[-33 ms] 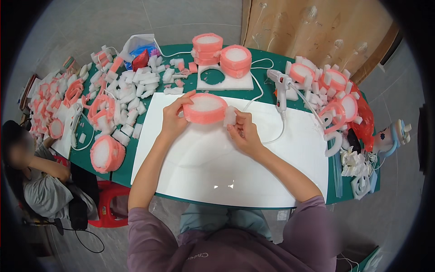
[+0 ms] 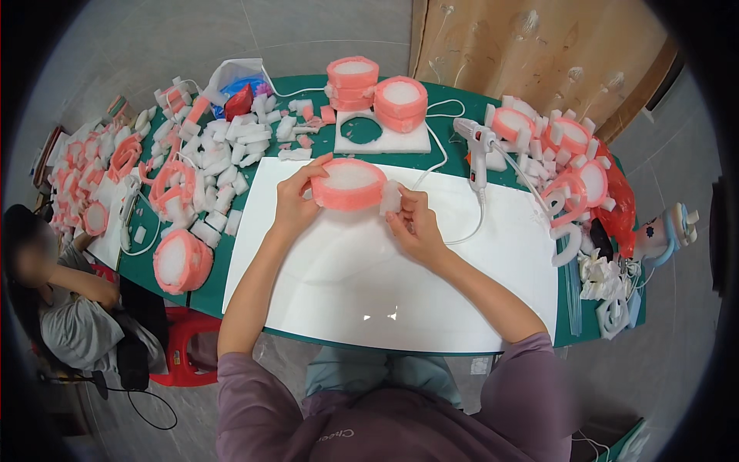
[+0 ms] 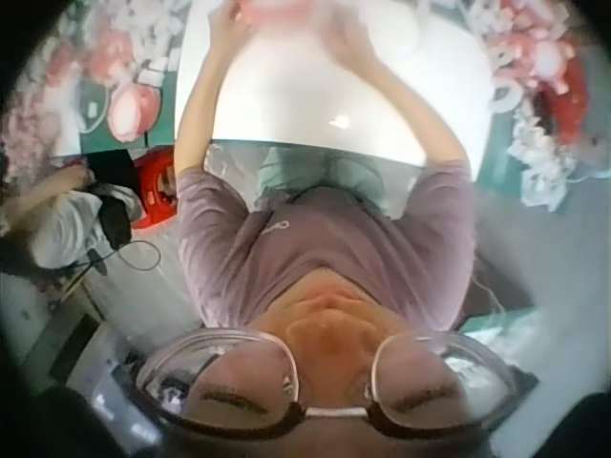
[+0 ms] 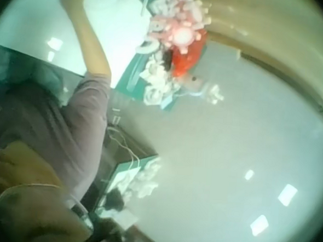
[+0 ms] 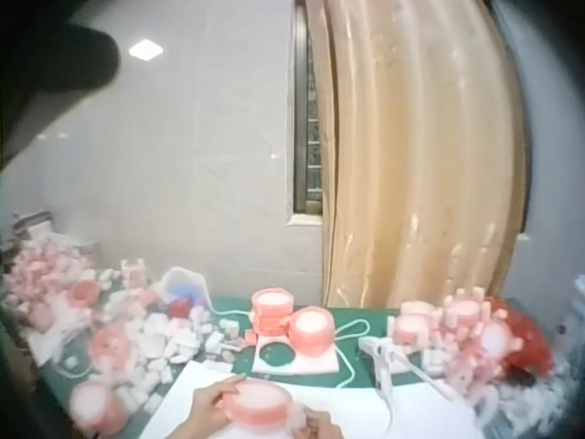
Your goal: Assemble small pink and white plastic/foam components using a glue gun.
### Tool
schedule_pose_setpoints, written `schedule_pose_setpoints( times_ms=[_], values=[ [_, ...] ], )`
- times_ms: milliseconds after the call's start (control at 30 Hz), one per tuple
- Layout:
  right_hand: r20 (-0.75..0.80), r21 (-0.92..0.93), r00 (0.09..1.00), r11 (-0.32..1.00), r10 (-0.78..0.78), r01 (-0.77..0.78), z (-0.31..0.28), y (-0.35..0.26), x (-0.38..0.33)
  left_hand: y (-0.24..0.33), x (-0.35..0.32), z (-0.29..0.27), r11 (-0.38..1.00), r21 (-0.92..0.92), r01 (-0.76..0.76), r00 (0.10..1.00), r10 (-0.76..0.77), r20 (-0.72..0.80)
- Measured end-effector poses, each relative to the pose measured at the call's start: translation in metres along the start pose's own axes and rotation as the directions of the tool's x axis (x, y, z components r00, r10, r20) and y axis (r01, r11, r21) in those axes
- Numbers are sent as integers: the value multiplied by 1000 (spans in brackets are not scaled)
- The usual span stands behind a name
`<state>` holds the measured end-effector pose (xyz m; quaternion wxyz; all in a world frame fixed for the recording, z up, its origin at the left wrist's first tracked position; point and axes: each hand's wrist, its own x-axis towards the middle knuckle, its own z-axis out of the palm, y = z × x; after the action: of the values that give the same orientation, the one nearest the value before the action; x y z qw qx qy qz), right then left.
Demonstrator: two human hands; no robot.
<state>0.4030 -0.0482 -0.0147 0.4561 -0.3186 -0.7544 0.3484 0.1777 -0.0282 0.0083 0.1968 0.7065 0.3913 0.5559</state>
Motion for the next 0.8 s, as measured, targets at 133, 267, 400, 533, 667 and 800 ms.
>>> schedule_pose_setpoints(
  times_ms=[133,267,400,533,667,800],
  values=[
    [-70,72,997,997,-21,26,4,2,0,0,0,0,1000,13,-16,1000,16,-5],
    [-6,24,1000,1000,-1,1,1,-1,1,-1,-1,-1,1000,5,-11,1000,11,-8],
    [-10,14,1000,1000,-6,7,1,-2,1,-1,-1,0,1000,3,-20,1000,20,-10],
    [-66,69,998,997,-14,19,4,2,0,-1,-1,0,1000,-2,-6,1000,6,-8],
    [-56,59,998,998,1,2,3,0,0,-2,-1,0,1000,-2,-11,1000,11,-13],
    [-8,13,1000,1000,-6,6,2,3,0,-4,-1,0,1000,16,-20,1000,20,-17]
  ],
)
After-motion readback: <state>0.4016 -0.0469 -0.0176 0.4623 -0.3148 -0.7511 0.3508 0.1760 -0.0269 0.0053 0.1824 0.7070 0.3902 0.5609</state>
